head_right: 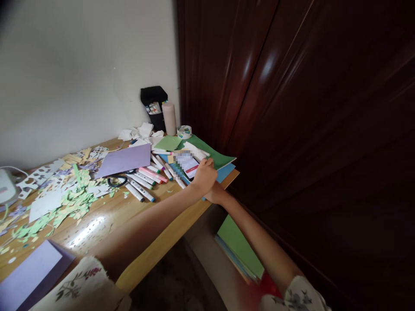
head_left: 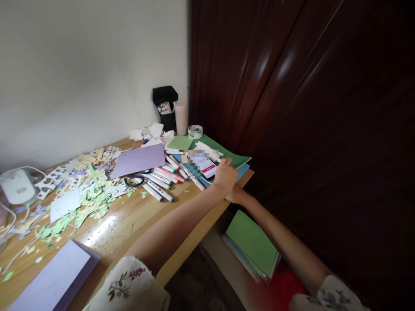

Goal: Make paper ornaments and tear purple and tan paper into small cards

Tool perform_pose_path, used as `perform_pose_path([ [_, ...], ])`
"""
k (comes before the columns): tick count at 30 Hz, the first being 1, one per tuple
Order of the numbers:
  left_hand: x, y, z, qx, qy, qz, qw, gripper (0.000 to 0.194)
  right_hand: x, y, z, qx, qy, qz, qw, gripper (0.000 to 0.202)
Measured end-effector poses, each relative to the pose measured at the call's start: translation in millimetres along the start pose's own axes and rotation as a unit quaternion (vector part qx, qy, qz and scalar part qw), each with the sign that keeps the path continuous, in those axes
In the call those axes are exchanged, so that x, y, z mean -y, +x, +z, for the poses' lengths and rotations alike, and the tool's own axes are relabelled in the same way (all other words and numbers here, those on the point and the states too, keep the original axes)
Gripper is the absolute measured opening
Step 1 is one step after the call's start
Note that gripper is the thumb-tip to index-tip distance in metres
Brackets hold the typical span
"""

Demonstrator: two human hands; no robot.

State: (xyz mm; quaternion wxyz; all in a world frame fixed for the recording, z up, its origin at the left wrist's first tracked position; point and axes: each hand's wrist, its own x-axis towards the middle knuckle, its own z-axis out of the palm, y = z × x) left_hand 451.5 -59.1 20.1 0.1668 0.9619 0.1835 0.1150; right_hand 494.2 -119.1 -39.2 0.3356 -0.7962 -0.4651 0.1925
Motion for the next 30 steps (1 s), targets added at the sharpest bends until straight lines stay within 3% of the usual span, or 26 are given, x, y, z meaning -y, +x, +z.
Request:
perform_pose_path([
  [3,14,0,-10.7,0.034,0.039,0.096,0.994,0.025,5,-24,-49,0.074,0.041,0.001,0.996,0.023],
  [5,18,-8,-14.7,0.042,0.06,0.131,0.989,0.023,-3,-33,-88,0.082,0.064,0.021,0.994,0.028],
  [6,18,-16,-16.1,0.042,0.068,0.139,0.987,0.02,-10,-33,-105,0.055,0.071,0.037,0.995,0.033],
  [8,15,-37,-19.1,0.036,0.08,0.136,0.987,0.016,-29,-19,-129,-0.089,0.075,0.094,0.989,0.038],
  [9,14,-49,-20.8,0.031,0.086,0.123,0.988,0.017,-39,-6,-135,-0.127,0.07,0.114,0.983,0.039],
  [11,12,-74,-23.9,0.019,0.098,0.066,0.993,0.024,-56,28,-135,-0.151,0.06,0.152,0.975,0.033],
  [14,14,-100,-23.6,0.012,0.118,-0.064,0.991,0.035,-66,85,-114,-0.119,0.043,0.181,0.975,0.026],
  [18,21,-100,-11.6,0.011,0.124,-0.167,0.978,0.048,-60,140,-86,-0.06,0.022,0.174,0.983,0.028],
  [22,25,-90,-1.0,0.009,0.117,-0.185,0.976,0.05,-59,156,-77,-0.053,-0.007,0.121,0.991,0.027],
  [30,18,-93,-2.9,0.009,0.11,-0.18,0.978,0.057,-72,149,-75,-0.052,-0.01,0.057,0.997,0.026],
])
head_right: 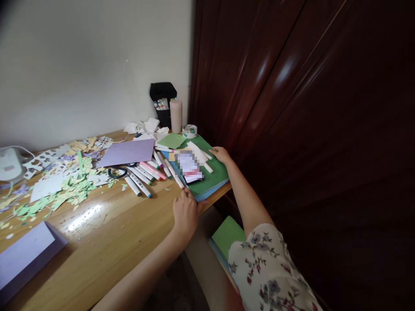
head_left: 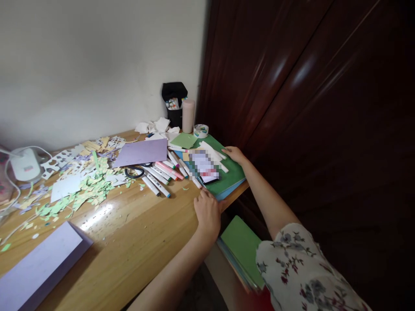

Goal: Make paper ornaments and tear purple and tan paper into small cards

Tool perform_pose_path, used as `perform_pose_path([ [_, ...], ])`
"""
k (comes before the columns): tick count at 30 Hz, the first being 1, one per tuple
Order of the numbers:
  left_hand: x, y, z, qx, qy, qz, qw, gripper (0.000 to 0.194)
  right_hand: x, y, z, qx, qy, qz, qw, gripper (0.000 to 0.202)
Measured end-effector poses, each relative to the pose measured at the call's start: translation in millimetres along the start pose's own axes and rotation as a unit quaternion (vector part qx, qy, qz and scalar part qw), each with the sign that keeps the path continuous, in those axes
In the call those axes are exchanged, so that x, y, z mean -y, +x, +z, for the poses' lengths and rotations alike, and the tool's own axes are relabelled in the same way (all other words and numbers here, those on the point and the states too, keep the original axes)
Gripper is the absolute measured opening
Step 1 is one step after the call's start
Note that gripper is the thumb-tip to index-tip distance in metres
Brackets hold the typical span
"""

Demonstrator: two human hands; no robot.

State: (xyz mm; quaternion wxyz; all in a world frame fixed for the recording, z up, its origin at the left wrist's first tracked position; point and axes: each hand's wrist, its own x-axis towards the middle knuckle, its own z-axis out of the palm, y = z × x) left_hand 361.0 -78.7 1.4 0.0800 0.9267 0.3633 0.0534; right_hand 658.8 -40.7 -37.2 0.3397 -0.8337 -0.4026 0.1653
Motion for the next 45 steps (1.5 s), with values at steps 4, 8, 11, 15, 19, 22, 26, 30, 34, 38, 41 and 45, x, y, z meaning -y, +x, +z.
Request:
perform_pose_path([
  [4,-1,1,1.2,0.002,0.0,-0.006,1.0,0.056,-2,3,-1,0.003,-0.006,-0.006,1.0,0.027],
  [8,-2,2,1.7,0.005,-0.007,-0.02,1.0,0.056,-2,2,-1,-0.006,-0.015,-0.025,1.0,0.028],
  [11,-3,2,0.6,0.006,-0.014,-0.031,0.999,0.06,0,0,1,-0.021,-0.026,-0.035,0.999,0.03],
  [15,-1,0,-0.1,-0.005,-0.025,-0.046,0.999,0.068,5,7,6,-0.058,-0.053,-0.02,0.997,0.031],
  [19,3,0,1.4,-0.013,-0.036,-0.045,0.998,0.068,15,23,16,-0.108,-0.094,0.013,0.99,0.028],
  [22,5,1,2.2,-0.017,-0.044,-0.045,0.998,0.07,20,29,23,-0.14,-0.121,0.033,0.982,0.028],
  [26,7,3,4.3,-0.023,-0.058,-0.039,0.997,0.071,19,27,22,-0.14,-0.131,0.041,0.981,0.026],
  [30,10,3,9.9,-0.037,-0.09,-0.039,0.994,0.073,16,25,9,-0.103,-0.124,0.039,0.986,0.024],
  [34,14,1,14.7,-0.05,-0.127,-0.051,0.989,0.071,15,30,1,-0.072,-0.126,0.046,0.988,0.023],
  [38,15,0,14.7,-0.044,-0.157,-0.051,0.985,0.06,17,35,1,-0.055,-0.128,0.044,0.989,0.023],
  [41,15,-1,13.8,-0.03,-0.158,-0.052,0.986,0.05,15,37,3,-0.051,-0.121,0.037,0.991,0.023],
  [45,14,-1,14.5,-0.02,-0.151,-0.057,0.987,0.042,8,37,5,-0.051,-0.103,0.025,0.993,0.022],
])
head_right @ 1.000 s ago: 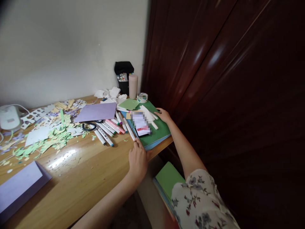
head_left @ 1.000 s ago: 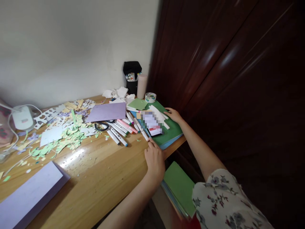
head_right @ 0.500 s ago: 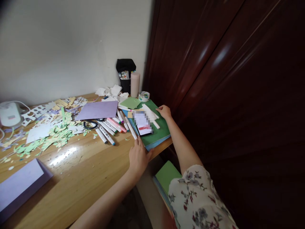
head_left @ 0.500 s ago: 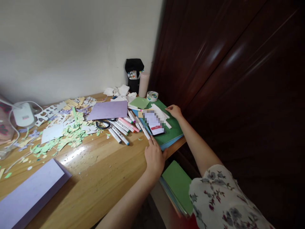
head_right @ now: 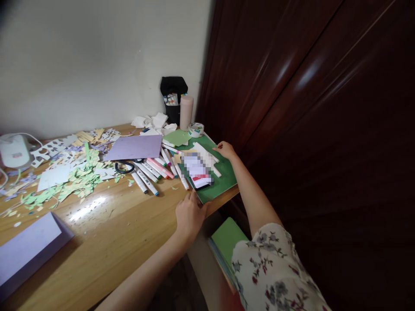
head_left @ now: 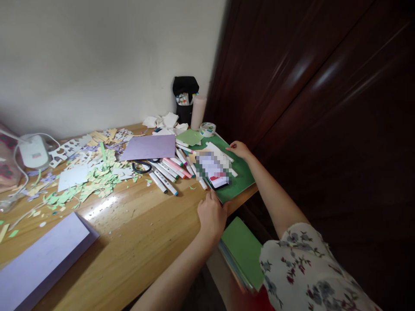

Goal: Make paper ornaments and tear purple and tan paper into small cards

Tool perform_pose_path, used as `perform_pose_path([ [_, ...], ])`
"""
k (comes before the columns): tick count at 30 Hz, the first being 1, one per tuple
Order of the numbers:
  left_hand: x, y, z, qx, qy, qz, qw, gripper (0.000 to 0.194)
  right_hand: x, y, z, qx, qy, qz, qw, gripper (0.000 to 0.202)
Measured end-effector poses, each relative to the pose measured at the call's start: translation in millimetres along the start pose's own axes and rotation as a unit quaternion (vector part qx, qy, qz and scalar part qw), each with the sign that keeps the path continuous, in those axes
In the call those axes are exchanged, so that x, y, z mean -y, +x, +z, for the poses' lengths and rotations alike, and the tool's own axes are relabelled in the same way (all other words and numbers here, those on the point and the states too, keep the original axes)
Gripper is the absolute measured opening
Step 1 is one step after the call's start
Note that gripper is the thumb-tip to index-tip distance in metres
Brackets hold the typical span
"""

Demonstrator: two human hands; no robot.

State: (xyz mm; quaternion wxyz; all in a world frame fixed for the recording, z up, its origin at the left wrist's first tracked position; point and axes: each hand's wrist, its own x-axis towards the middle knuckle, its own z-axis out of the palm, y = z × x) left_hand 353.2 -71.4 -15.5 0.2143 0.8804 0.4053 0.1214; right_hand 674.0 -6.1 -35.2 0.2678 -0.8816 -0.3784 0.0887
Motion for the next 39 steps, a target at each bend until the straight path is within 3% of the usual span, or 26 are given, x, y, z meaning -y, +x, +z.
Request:
perform_pose_path([
  [5,-3,0,-3.6,-0.015,0.009,-0.011,1.0,0.045,-3,-3,5,-0.012,0.037,-0.005,0.999,0.024],
  [10,-8,8,-12.6,-0.008,0.045,-0.034,0.998,0.07,1,-8,7,0.005,0.076,-0.009,0.997,0.029],
  [14,-8,17,-12.6,0.02,0.022,-0.032,0.999,0.065,1,-11,2,0.032,0.089,-0.017,0.995,0.028],
  [19,-4,22,-7.3,0.011,0.006,-0.043,0.999,0.066,-1,-12,-4,0.053,0.079,-0.02,0.995,0.026],
  [30,-9,14,-1.3,-0.006,-0.011,-0.034,0.999,0.059,18,-14,0,0.019,0.006,-0.049,0.999,0.027],
  [34,-8,11,-3.2,-0.002,-0.009,-0.024,1.0,0.063,37,-3,-4,-0.014,-0.015,-0.085,0.996,0.028],
  [39,-7,13,-4.1,0.014,-0.01,-0.016,1.0,0.064,91,38,7,-0.026,-0.04,-0.17,0.984,0.032],
])
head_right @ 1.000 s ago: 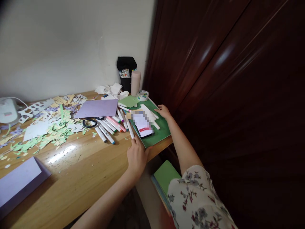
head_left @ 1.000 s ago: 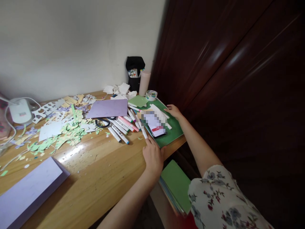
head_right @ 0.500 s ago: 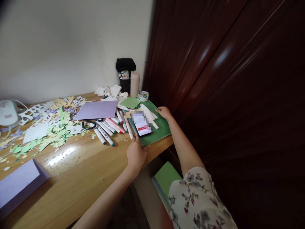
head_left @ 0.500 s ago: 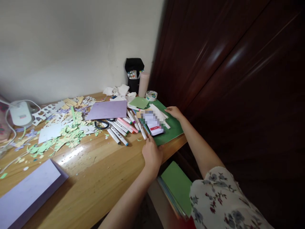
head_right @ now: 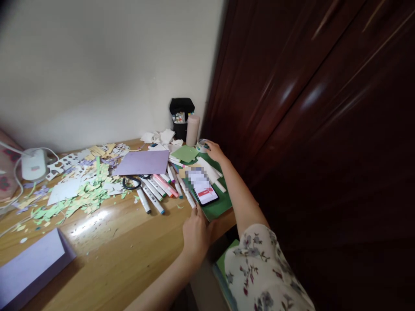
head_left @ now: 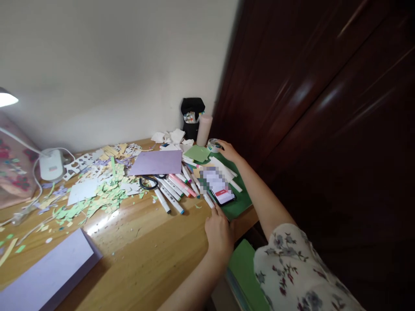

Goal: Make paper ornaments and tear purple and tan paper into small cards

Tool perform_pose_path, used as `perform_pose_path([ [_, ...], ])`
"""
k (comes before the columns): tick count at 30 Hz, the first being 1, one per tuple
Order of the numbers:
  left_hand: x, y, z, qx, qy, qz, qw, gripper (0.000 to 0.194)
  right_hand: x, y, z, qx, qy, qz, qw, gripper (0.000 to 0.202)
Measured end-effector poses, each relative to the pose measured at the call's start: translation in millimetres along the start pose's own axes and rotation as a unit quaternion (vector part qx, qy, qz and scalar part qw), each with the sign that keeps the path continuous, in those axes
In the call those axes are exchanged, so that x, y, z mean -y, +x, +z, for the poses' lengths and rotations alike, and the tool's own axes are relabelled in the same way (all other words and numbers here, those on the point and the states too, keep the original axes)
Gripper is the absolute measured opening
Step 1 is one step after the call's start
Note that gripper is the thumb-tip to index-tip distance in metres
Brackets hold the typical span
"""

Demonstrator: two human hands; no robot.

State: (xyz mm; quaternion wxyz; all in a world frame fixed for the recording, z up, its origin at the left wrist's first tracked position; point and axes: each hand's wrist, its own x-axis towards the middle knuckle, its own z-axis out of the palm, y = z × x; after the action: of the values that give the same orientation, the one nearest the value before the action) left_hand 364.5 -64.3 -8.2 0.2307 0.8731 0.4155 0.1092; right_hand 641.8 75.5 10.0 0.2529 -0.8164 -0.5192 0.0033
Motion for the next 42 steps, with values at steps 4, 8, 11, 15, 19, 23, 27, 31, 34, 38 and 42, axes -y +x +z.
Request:
perform_pose_path([
  [4,1,1,2.7,0.011,0.003,0.001,1.0,0.063,18,22,8,0.027,-0.027,-0.018,0.999,0.026],
  [8,2,1,5.8,0.008,-0.001,0.014,1.0,0.061,16,15,1,0.042,-0.03,-0.037,0.998,0.022],
  [11,2,2,4.3,0.011,-0.014,0.033,0.999,0.061,14,7,-7,0.053,-0.017,-0.05,0.997,0.016],
  [15,-1,-5,0.9,0.013,-0.019,0.044,0.999,0.055,23,-6,-17,0.055,-0.003,-0.066,0.996,0.03],
  [19,19,-40,-7.5,0.037,-0.024,0.108,0.993,0.056,47,-19,-30,-0.011,-0.01,-0.08,0.997,0.038],
  [23,93,-87,-60.7,0.019,-0.062,0.18,0.982,0.037,97,-43,-35,-0.11,0.008,-0.101,0.989,0.04],
  [27,207,-126,-149.5,-0.157,0.04,-0.004,0.987,0.035,173,-96,-19,-0.005,0.07,-0.178,0.981,0.021],
  [31,303,-156,-188.2,-0.104,0.167,-0.055,0.979,0.059,242,-141,17,0.144,0.076,-0.319,0.934,0.023],
  [34,333,-166,-181.7,-0.059,0.186,-0.028,0.98,0.051,268,-134,53,0.145,0.01,-0.337,0.93,0.031],
  [38,320,-170,-179.7,-0.091,0.176,-0.009,0.98,0.059,270,-93,90,0.122,-0.135,-0.213,0.96,0.047],
  [42,295,-168,-185.3,-0.08,0.17,0.019,0.982,0.06,271,-73,102,0.133,-0.164,-0.187,0.959,0.024],
])
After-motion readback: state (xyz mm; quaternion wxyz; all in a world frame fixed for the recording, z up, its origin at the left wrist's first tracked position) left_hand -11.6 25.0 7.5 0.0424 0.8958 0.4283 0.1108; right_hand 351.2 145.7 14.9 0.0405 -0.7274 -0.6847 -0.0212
